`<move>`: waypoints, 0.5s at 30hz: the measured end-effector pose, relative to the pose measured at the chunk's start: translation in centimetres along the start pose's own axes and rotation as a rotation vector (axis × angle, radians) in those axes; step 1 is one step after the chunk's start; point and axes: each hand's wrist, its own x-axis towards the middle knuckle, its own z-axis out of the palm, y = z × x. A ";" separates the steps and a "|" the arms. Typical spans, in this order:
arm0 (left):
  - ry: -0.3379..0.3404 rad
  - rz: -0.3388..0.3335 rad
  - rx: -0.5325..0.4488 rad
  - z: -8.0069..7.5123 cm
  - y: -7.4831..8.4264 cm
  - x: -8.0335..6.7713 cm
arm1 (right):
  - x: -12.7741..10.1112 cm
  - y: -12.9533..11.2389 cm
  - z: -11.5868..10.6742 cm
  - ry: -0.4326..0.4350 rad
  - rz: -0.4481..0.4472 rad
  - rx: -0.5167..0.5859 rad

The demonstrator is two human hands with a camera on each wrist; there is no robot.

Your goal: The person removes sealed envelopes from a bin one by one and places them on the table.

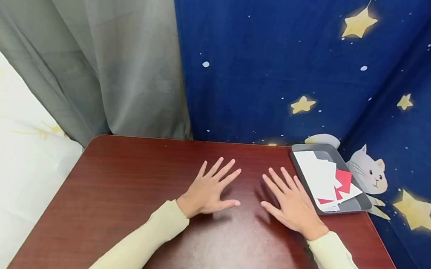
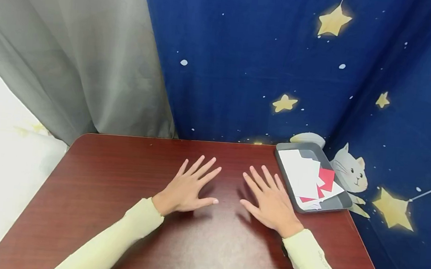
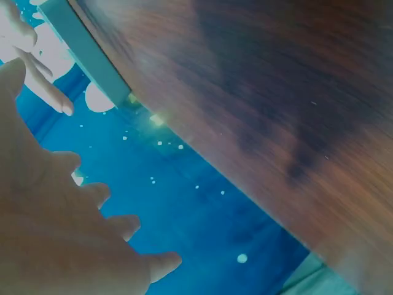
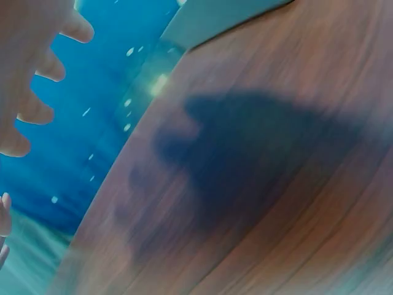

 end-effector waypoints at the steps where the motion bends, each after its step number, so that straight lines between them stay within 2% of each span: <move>1: -0.016 -0.009 -0.019 0.1 0.0 0.5 | -0.2 0.4 0.0 0.001 0.013 -0.005; 8: -0.082 -0.055 -0.121 0.7 0.4 3.7 | -1.8 3.4 0.2 0.029 0.071 -0.019; 15: -0.137 -0.075 -0.202 1.6 1.8 7.1 | -3.4 6.0 0.2 0.087 0.078 -0.021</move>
